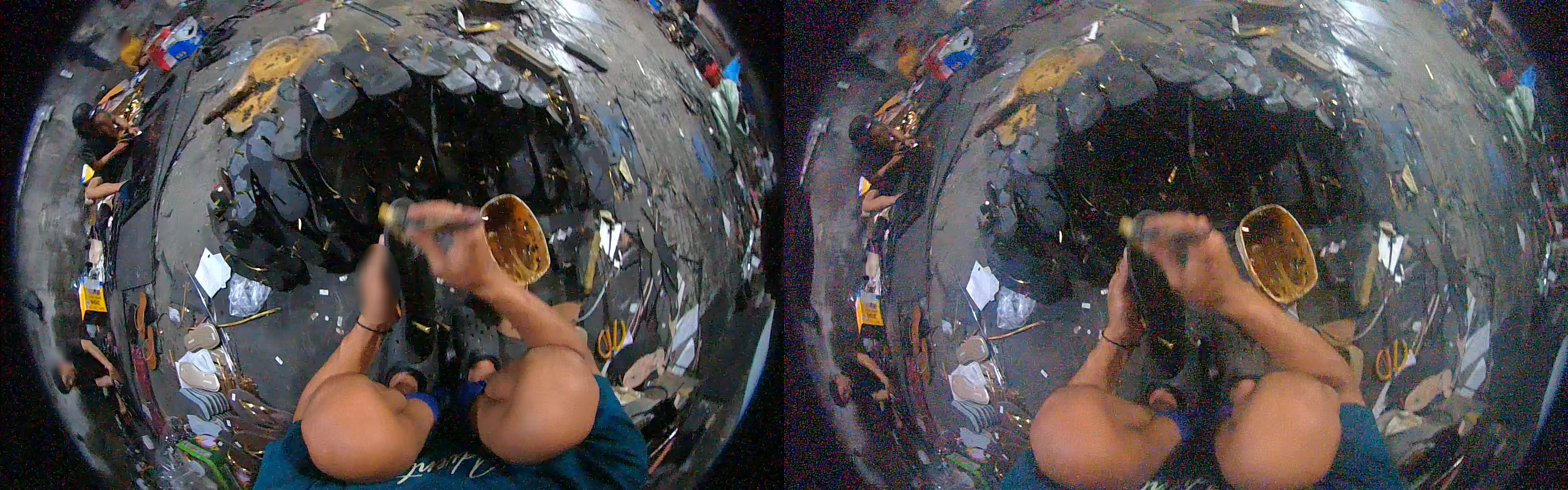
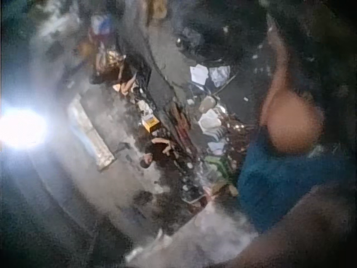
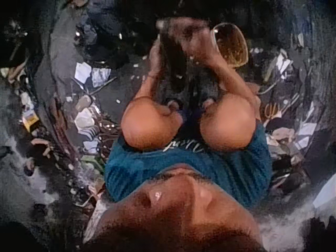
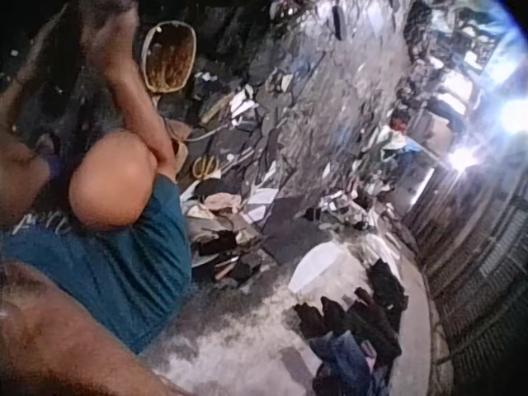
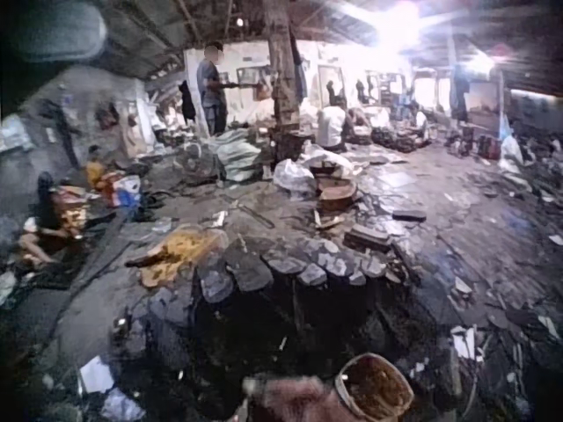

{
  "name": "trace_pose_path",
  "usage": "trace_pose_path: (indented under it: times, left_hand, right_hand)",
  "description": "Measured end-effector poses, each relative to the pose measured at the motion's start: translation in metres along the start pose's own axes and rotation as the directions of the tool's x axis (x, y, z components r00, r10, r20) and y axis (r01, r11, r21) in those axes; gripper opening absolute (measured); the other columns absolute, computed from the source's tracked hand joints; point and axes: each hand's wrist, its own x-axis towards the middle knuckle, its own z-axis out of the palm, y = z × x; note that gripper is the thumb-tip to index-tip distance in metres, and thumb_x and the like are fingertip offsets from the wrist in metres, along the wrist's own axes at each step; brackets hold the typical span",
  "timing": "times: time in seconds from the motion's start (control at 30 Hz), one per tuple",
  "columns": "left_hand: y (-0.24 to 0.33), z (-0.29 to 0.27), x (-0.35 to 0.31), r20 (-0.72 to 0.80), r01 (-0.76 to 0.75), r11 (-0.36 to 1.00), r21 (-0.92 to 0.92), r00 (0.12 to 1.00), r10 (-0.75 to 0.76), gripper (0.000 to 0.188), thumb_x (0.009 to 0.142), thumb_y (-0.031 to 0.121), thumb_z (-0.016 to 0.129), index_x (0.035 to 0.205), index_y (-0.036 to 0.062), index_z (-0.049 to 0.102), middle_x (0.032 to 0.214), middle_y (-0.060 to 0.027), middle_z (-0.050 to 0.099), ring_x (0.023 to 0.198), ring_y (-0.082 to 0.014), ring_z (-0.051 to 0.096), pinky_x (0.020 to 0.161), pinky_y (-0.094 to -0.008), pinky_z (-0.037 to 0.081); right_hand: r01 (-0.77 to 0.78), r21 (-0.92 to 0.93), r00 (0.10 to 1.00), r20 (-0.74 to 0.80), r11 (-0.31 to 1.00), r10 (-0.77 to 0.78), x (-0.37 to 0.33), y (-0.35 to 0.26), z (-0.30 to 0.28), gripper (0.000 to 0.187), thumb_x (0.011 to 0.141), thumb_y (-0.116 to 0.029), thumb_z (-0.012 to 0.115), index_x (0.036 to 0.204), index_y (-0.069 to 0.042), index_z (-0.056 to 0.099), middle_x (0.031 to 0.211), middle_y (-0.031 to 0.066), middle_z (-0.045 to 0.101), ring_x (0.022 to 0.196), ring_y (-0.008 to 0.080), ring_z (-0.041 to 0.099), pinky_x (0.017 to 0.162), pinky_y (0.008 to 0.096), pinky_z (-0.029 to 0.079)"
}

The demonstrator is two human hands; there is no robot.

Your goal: The person sits on the floor and uses a brush to apply a dark substance from a container onto the soles of several black sandals. The person repeatedly dips the brush into the container and coats the bottom of each sandal before placing it back on the floor.

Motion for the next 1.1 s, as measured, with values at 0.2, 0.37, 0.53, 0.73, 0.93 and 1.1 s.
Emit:
trace_pose_path:
  times: [0.2,0.37,0.53,0.73,0.93,1.1]
  left_hand:
    - [0.012,-0.003,-0.01,0.002,-0.241,0.97,0.033,0.97,0.241,0.047,0.103,0.042,0.041,0.12,0.0021,0.06,0.108,-0.0057,0.066,0.095,-0.0169,0.063,0.086,-0.0313,0.05]
    - [0.035,0.018,-0.018,-0.059,-0.275,0.958,-0.084,0.961,0.271,0.046,0.101,0.042,0.046,0.118,0.0027,0.061,0.105,-0.005,0.066,0.094,-0.016,0.062,0.084,-0.0314,0.051]
    - [0.106,0.039,-0.118,0.22,0.244,0.952,-0.186,0.954,-0.202,0.053,0.097,0.05,0.046,0.128,0.0076,0.053,0.12,-0.0071,0.059,0.105,-0.0158,0.058,0.089,-0.0336,0.05]
    - [0.125,0.04,-0.154,0.413,0.432,0.871,-0.233,0.855,-0.314,0.065,0.093,0.061,0.043,0.134,0.011,0.048,0.129,-0.0096,0.055,0.112,-0.0178,0.057,0.092,-0.0353,0.052]
    - [0.083,0.0,-0.026,0.253,0.093,0.874,-0.477,0.967,0.036,0.072,0.087,0.068,0.05,0.126,0.0069,0.051,0.107,-0.0095,0.063,0.088,-0.0208,0.065,0.079,-0.0366,0.057]
    - [0.094,0.03,-0.013,0.122,0.01,0.9,-0.436,0.991,0.048,0.07,0.086,0.07,0.05,0.107,0.0035,0.06,0.088,-0.0052,0.065,0.072,-0.0177,0.064,0.066,-0.0322,0.055]
  right_hand:
    - [0.102,0.097,0.994,-0.038,0.99,-0.099,-0.006,-0.005,0.004,0.02,0.08,-0.008,0.076,0.097,-0.007,0.066,0.1,0.0099,0.071,0.088,0.0283,0.068,0.075,0.0371,0.052]
    - [-0.406,0.301,0.892,-0.074,0.863,0.446,-0.002,-0.011,0.015,0.021,0.09,-0.022,0.068,0.103,-0.005,0.067,0.099,0.0092,0.069,0.093,0.0183,0.064,0.084,0.0315,0.049]
    - [-0.529,0.593,0.791,0.084,0.607,0.607,0.003,-0.004,-0.018,0.026,0.091,-0.021,0.068,0.11,-0.004,0.066,0.1,0.0047,0.069,0.091,0.016,0.063,0.087,0.0321,0.049]
    - [-0.604,0.558,0.753,0.166,0.569,0.637,0.006,-0.002,-0.017,0.024,0.091,-0.018,0.068,0.11,-0.003,0.066,0.098,0.0051,0.069,0.087,0.0135,0.064,0.08,0.0293,0.051]
    - [-0.174,0.154,0.981,0.111,0.972,0.158,0.002,-0.032,0.028,0.024,0.084,-0.022,0.073,0.099,-0.004,0.067,0.089,0.0096,0.07,0.083,0.0205,0.068,0.077,0.0329,0.051]
    - [-0.34,0.147,0.935,-0.055,0.929,0.351,0.027,0.019,-0.012,0.023,0.085,-0.021,0.071,0.1,-0.004,0.066,0.09,0.0124,0.071,0.082,0.0227,0.069,0.077,0.0373,0.053]
